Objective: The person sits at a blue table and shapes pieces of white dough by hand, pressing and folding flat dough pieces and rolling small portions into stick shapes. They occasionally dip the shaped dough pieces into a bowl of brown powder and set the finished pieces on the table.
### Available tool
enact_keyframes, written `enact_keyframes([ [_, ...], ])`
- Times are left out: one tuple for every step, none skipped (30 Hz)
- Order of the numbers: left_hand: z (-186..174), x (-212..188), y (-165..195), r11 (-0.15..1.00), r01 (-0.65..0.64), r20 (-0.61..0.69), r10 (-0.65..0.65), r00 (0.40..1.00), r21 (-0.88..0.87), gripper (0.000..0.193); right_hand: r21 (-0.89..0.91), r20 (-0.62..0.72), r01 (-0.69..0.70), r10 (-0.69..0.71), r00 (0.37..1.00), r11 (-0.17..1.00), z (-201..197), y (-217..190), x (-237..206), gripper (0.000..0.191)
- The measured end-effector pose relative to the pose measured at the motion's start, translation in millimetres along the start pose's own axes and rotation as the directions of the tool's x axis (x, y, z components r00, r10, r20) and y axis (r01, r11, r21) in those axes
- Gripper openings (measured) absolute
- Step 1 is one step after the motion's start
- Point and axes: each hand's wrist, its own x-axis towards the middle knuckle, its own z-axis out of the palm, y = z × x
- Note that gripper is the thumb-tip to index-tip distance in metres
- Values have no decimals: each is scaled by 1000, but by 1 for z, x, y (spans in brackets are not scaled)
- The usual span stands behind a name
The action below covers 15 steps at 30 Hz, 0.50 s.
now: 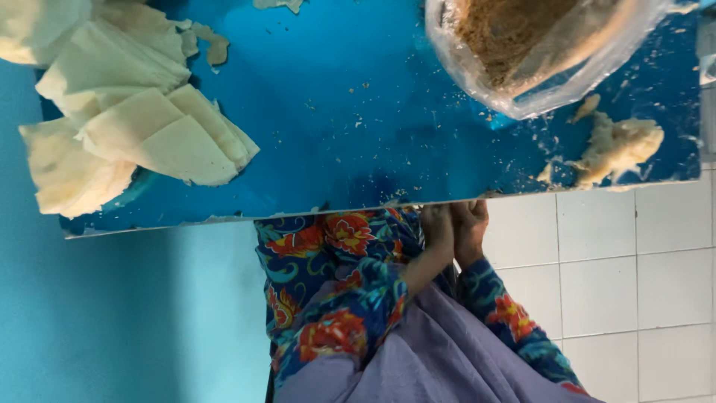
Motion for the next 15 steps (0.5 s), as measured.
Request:
enact_keyframes([
  [7, 13, 4, 995, 58, -9, -57, 998, 84, 33, -192, -156, -72, 42, 987, 979, -3, 5, 13, 18],
  [14, 21, 2, 983, 88, -10, -88, 996, 162, 33, -615, 4, 139, -173, 985, 776, -11, 11, 23, 14],
  [17, 31, 1, 965, 128, -13, -128, 992, 231, 34, -860, 248, 344, -279, 928, 378, -14, 13, 32, 19],
  [20, 37, 2, 955, 120, 7, -127, 992, 270, 34, -865, 501, 490, -246, 830, -108, -16, 15, 38, 29],
  [21, 43, 4, 945, 120, 24, -134, 991, 306, 35, -885, 448, 464, -217, 868, 31, -17, 19, 44, 32],
  [22, 49, 7, 934, 109, 46, -132, 990, 339, 36, -888, 399, 428, -183, 899, 168, -17, 21, 52, 35],
  [22, 55, 10, 927, 106, 60, -136, 989, 359, 37, -876, 349, 375, -138, 927, 302, -17, 24, 57, 38],
  [21, 60, 12, 918, 102, 75, -140, 987, 382, 37, -845, 391, 389, -72, 918, 368, -18, 27, 63, 43],
  [19, 65, 15, 912, 96, 91, -143, 985, 398, 38, -811, 434, 396, -13, 901, 431, -20, 29, 69, 48],
  [17, 70, 16, 908, 89, 106, -145, 984, 409, 39, -775, 476, 395, 43, 879, 494, -23, 32, 75, 54],
  [15, 74, 17, 903, 82, 121, -146, 982, 422, 40, -486, 406, 132, 89, 910, 864, -27, 35, 80, 58],
  [13, 80, 17, 899, 78, 137, -151, 979, 430, 40, -48, 361, -159, 166, 918, 986, -33, 38, 84, 62],
  [11, 84, 16, 891, 60, 154, -144, 977, 449, 41, 410, 354, -390, 250, 901, 824, -40, 41, 87, 67],
  [11, 89, 15, 886, 53, 172, -148, 974, 460, 42, -64, 325, -144, 157, 933, 987, -49, 43, 89, 63],
  [8, 91, 14, 876, 40, 184, -145, 972, 480, 43, -523, 342, 138, 60, 938, 841, -58, 45, 90, 60],
])
